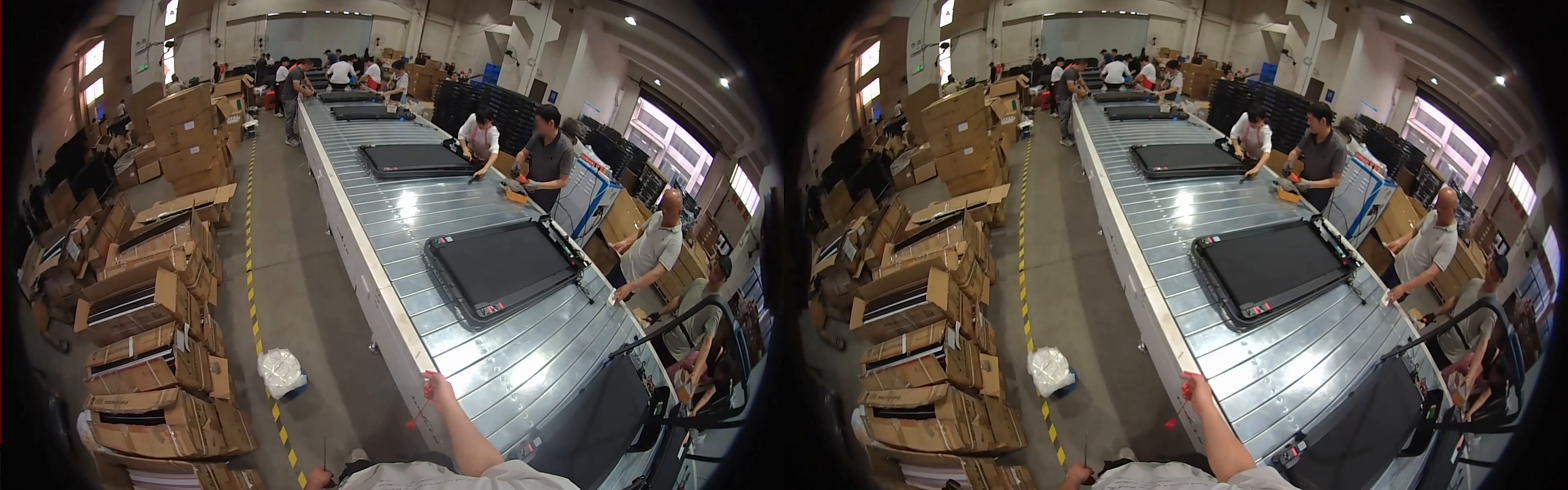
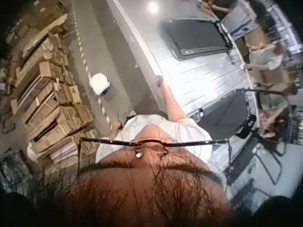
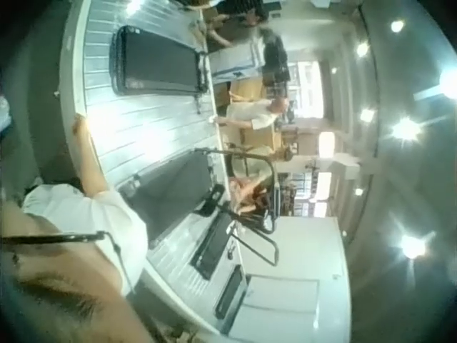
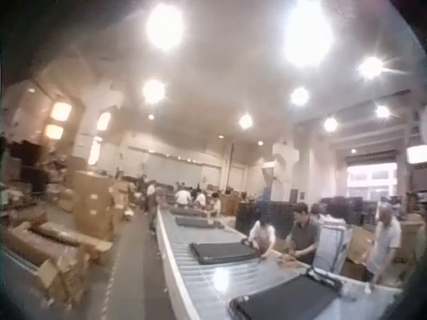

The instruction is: Assembling treadmill components including the console and wiring on a production line.

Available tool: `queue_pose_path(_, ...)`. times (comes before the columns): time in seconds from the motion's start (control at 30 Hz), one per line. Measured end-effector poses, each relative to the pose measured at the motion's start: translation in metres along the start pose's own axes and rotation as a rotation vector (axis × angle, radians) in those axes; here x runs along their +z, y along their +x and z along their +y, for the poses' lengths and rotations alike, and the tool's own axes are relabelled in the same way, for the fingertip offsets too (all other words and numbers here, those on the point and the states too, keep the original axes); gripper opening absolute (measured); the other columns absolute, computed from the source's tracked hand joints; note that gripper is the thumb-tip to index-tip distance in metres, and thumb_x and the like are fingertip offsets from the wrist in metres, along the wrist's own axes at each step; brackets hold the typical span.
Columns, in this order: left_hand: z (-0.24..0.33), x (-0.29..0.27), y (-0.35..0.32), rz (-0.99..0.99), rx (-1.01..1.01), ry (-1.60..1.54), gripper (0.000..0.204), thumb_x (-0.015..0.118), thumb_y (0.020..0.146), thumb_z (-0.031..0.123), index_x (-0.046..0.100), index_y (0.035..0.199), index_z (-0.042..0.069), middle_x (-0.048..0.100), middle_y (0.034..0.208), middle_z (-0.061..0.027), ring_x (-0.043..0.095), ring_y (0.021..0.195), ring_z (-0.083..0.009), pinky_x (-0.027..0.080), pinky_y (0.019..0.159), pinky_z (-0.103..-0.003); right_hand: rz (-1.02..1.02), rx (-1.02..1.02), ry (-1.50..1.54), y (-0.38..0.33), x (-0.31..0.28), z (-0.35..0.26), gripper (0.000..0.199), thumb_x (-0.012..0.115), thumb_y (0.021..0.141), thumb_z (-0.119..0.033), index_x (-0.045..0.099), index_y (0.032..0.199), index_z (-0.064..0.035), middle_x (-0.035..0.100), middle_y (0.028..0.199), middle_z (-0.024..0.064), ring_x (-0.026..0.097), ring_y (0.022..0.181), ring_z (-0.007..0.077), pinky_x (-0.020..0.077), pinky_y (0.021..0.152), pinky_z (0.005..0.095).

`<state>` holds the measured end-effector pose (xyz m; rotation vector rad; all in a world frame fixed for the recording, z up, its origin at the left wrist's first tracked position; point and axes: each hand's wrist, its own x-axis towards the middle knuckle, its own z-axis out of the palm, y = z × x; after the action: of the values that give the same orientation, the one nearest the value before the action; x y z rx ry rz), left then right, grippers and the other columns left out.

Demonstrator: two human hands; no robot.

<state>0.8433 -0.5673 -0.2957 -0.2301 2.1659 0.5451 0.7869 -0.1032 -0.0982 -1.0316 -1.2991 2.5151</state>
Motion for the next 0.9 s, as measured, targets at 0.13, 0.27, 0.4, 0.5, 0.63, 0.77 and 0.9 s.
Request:
queue_pose_path(0.13, -0.004, -0.045, 0.046, -0.087, 0.038, 0.075, 0.026, 0.068, 0.071, 0.029, 0.071, 0.089, 0.011, 0.069, 0.086, -0.0101, 0.067, 0.079, -0.0227, 0.052, 0.073, -0.033, 0.082, -0.06, -0.124, 0.003, 0.021, -0.051, 0.028, 0.05, 0.086, -0.023, 0.059, 0.103, -0.0024, 0.054, 0.066, 0.0067, 0.053, 0.055, 0.0162, 0.0432, 0.052, 0.0279)
queue_pose_path(0.27, 0.026, -0.064, 0.06, -0.06, -0.049, 0.026, 0.028, 0.066, 0.072, 0.031, 0.07, 0.091, 0.011, 0.069, 0.086, -0.0095, 0.067, 0.079, -0.0229, 0.052, 0.074, -0.034, 0.324, -0.206, -0.236, 0.042, -0.04, -0.048, 0.022, 0.05, 0.086, -0.024, 0.059, 0.093, -0.0052, 0.051, 0.056, 0.0041, 0.048, 0.044, 0.0154, 0.036, 0.04, 0.0277)
queue_pose_path(0.4, 0.088, -0.131, 0.076, 0.054, 0.068, 0.121, 0.03, 0.064, 0.073, 0.032, 0.069, 0.092, 0.01, 0.069, 0.086, -0.011, 0.067, 0.081, -0.0252, 0.051, 0.075, -0.035, 0.476, -0.254, -0.17, 0.093, -0.075, -0.041, 0.021, 0.051, 0.085, -0.023, 0.058, 0.09, -0.0043, 0.052, 0.055, 0.0073, 0.05, 0.044, 0.0169, 0.0382, 0.041, 0.0303)
queue_pose_path(0.5, 0.148, -0.172, 0.093, 0.165, 0.16, 0.177, 0.03, 0.062, 0.073, 0.032, 0.069, 0.092, 0.01, 0.068, 0.087, -0.0123, 0.066, 0.083, -0.0268, 0.051, 0.076, -0.036, 0.412, -0.103, -0.492, 0.104, -0.056, -0.034, 0.036, 0.042, 0.09, -0.031, 0.059, 0.102, -0.0016, 0.061, 0.062, 0.0115, 0.055, 0.047, 0.0187, 0.0433, 0.045, 0.0311)
queue_pose_path(0.63, 0.211, -0.229, 0.12, 0.264, 0.297, 0.293, 0.03, 0.059, 0.074, 0.032, 0.069, 0.091, 0.01, 0.068, 0.088, -0.0141, 0.065, 0.085, -0.029, 0.051, 0.077, -0.038, 0.418, -0.147, -0.572, 0.138, -0.043, -0.008, 0.034, 0.045, 0.09, -0.029, 0.063, 0.098, -0.0014, 0.063, 0.066, 0.0106, 0.057, 0.052, 0.0172, 0.0463, 0.049, 0.0307)
queue_pose_path(0.77, 0.236, -0.258, 0.14, 0.277, 0.408, 0.421, 0.03, 0.056, 0.075, 0.031, 0.069, 0.091, 0.009, 0.067, 0.089, -0.0159, 0.065, 0.087, -0.0311, 0.051, 0.078, -0.039, 0.395, -0.148, -0.434, 0.17, 0.0, -0.032, 0.03, 0.051, 0.088, -0.029, 0.065, 0.097, -0.0036, 0.065, 0.071, 0.0078, 0.057, 0.054, 0.0159, 0.0464, 0.051, 0.0299)
queue_pose_path(0.9, 0.315, -0.293, 0.194, 0.297, 0.383, 0.427, 0.029, 0.055, 0.074, 0.025, 0.069, 0.095, 0.011, 0.065, 0.091, -0.0185, 0.063, 0.089, -0.034, 0.05, 0.079, -0.042, 0.372, -0.139, -0.457, 0.194, 0.025, -0.055, 0.03, 0.055, 0.087, -0.032, 0.065, 0.098, -0.0063, 0.066, 0.077, 0.0053, 0.055, 0.055, 0.014, 0.0457, 0.051, 0.0283)
